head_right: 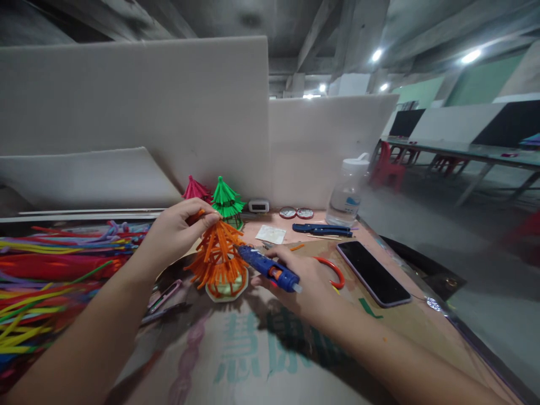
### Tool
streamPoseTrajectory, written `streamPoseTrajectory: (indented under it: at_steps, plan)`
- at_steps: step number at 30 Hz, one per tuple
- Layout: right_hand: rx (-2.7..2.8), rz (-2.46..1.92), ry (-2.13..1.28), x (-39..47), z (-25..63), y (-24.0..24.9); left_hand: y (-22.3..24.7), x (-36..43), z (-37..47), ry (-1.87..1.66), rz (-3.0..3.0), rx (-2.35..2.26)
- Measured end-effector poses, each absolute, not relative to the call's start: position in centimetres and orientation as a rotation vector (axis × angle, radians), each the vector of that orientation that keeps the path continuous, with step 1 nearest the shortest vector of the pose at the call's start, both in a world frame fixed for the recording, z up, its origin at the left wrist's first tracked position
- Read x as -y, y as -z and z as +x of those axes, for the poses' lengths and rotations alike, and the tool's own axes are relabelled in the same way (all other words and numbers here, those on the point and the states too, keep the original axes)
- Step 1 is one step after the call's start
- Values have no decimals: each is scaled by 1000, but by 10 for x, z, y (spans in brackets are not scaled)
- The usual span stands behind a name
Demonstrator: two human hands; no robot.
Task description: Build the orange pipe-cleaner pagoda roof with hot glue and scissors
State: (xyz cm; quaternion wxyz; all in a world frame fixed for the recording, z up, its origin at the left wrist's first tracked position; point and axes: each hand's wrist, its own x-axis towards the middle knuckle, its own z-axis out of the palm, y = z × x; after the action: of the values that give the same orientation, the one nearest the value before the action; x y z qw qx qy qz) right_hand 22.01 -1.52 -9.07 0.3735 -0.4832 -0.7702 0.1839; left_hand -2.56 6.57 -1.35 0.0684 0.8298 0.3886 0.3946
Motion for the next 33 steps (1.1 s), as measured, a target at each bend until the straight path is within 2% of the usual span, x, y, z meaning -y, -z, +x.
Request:
streamPoseTrajectory:
  at_steps: [33]
  plan:
    - [1985,-1232,-452,18,219,85,13,-65,-25,-1175,2499,-1174]
